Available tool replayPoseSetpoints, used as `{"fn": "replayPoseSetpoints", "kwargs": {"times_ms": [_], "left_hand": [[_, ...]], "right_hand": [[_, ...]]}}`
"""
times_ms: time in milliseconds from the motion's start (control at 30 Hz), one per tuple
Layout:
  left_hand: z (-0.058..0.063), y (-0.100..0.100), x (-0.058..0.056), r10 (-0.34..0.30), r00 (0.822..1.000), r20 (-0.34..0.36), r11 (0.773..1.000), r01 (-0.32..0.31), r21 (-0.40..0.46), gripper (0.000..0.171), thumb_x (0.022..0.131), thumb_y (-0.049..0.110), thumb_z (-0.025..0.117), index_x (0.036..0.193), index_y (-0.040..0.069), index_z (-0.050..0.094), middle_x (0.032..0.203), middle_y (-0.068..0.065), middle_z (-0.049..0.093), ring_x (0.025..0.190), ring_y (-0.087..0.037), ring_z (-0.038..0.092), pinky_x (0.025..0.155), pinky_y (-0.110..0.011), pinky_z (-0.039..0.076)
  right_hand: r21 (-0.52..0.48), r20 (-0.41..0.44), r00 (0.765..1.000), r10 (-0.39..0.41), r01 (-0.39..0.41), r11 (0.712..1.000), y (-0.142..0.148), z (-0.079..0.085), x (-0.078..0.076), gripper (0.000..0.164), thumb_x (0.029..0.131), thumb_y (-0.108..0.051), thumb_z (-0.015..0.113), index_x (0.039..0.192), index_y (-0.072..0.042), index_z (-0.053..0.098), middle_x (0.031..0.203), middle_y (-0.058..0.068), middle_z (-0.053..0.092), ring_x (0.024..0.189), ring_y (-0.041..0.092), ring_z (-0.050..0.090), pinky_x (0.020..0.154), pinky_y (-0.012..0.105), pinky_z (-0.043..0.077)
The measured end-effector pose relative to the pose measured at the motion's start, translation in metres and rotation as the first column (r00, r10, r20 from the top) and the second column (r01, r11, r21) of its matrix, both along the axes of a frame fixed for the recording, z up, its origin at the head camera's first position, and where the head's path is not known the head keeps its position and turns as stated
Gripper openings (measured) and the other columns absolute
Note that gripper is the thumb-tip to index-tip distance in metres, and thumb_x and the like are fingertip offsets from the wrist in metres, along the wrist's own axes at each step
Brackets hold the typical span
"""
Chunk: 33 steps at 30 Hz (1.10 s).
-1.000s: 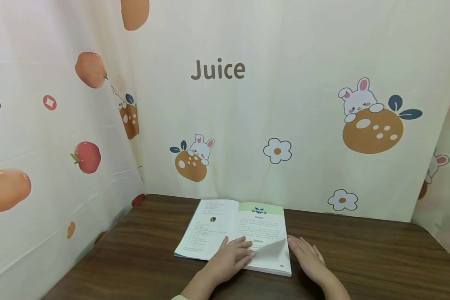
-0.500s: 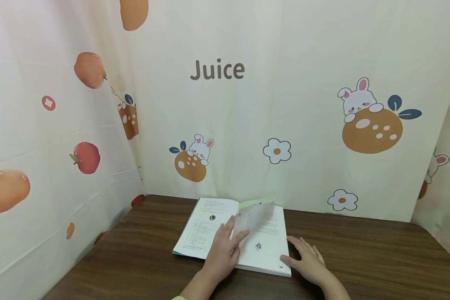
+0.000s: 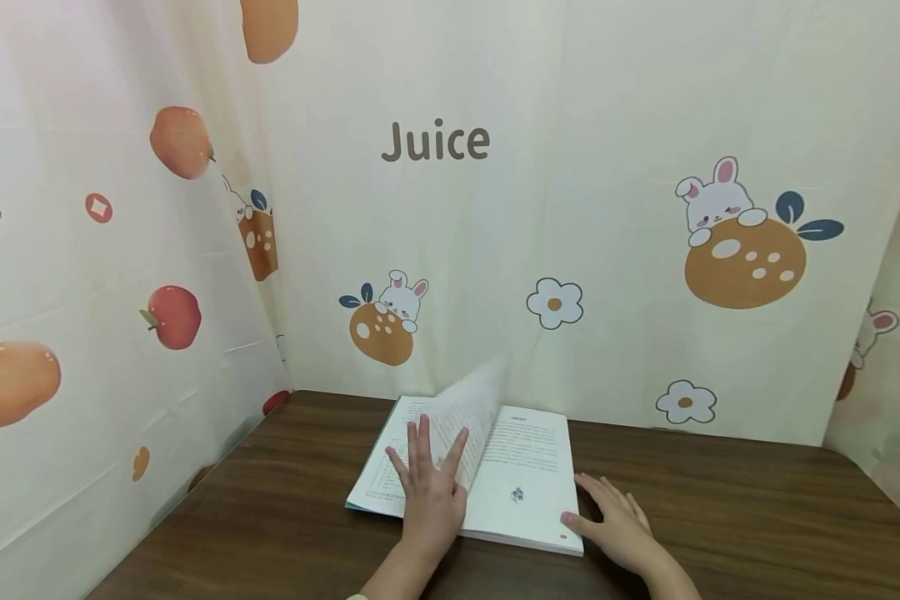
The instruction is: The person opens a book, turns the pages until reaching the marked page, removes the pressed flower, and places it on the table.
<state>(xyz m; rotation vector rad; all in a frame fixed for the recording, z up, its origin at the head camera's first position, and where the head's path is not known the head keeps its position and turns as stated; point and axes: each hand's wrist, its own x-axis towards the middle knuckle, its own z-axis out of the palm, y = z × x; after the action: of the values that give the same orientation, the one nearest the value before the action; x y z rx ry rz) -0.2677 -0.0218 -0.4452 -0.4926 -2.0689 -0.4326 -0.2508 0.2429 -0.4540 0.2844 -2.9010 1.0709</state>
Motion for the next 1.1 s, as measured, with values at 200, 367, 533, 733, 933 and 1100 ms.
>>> {"fn": "replayPoseSetpoints", "kwargs": {"times_ms": [200,367,533,733,933,1100], "left_hand": [[0.002,0.000,0.000,0.050,0.994,0.098,0.989,-0.035,-0.146,0.069,0.066,-0.007,0.068,0.128,0.021,0.056,0.151,-0.011,0.022,0.138,-0.034,0.015,0.106,-0.060,0.015],[0.003,0.002,0.003,-0.044,0.972,0.230,0.973,0.094,-0.212,0.056,0.073,-0.005,0.065,0.123,0.020,0.058,0.129,0.000,0.055,0.127,-0.019,0.042,0.103,-0.039,0.034],[0.002,0.006,0.004,-0.144,0.917,0.373,0.946,0.238,-0.221,0.047,0.082,0.000,0.057,0.124,0.022,0.057,0.123,0.008,0.059,0.121,-0.012,0.048,0.099,-0.035,0.039],[0.000,0.005,0.008,-0.148,0.871,0.468,0.915,0.300,-0.269,0.040,0.087,0.011,0.056,0.124,0.023,0.058,0.123,0.009,0.058,0.122,-0.013,0.047,0.100,-0.043,0.038],[-0.005,0.001,0.011,-0.130,0.837,0.532,0.911,0.313,-0.269,0.033,0.093,0.026,0.051,0.125,0.025,0.058,0.127,0.009,0.055,0.124,-0.014,0.045,0.101,-0.047,0.035],[-0.006,0.000,0.012,-0.139,0.781,0.609,0.915,0.337,-0.222,0.038,0.095,0.042,0.044,0.129,0.028,0.054,0.135,0.009,0.048,0.128,-0.016,0.040,0.100,-0.056,0.031]], "right_hand": [[0.006,-0.005,1.000,-0.004,0.004,1.000,0.001,0.001,-0.002,0.071,0.083,-0.044,0.063,0.134,0.001,0.042,0.139,0.030,0.034,0.128,0.053,0.017,0.097,0.070,0.006],[0.016,-0.007,1.000,-0.007,0.007,1.000,0.002,0.000,-0.003,0.071,0.083,-0.044,0.063,0.134,0.001,0.042,0.139,0.030,0.035,0.128,0.053,0.017,0.097,0.070,0.006],[0.024,-0.018,1.000,-0.013,0.014,1.000,0.003,0.000,-0.003,0.072,0.082,-0.044,0.063,0.134,0.001,0.042,0.138,0.030,0.035,0.128,0.054,0.018,0.096,0.071,0.007],[0.021,-0.017,1.000,-0.011,0.012,1.000,0.001,-0.003,-0.001,0.070,0.083,-0.043,0.063,0.134,0.001,0.043,0.138,0.029,0.036,0.128,0.053,0.019,0.096,0.070,0.008],[0.002,0.002,1.000,-0.021,0.021,1.000,-0.002,-0.006,0.001,0.069,0.082,-0.042,0.064,0.133,0.000,0.044,0.138,0.029,0.037,0.129,0.053,0.018,0.097,0.070,0.007],[-0.022,0.024,1.000,-0.013,0.013,1.000,0.002,-0.003,0.001,0.068,0.082,-0.041,0.065,0.134,-0.002,0.044,0.137,0.033,0.034,0.128,0.055,0.017,0.096,0.070,0.006]]}}
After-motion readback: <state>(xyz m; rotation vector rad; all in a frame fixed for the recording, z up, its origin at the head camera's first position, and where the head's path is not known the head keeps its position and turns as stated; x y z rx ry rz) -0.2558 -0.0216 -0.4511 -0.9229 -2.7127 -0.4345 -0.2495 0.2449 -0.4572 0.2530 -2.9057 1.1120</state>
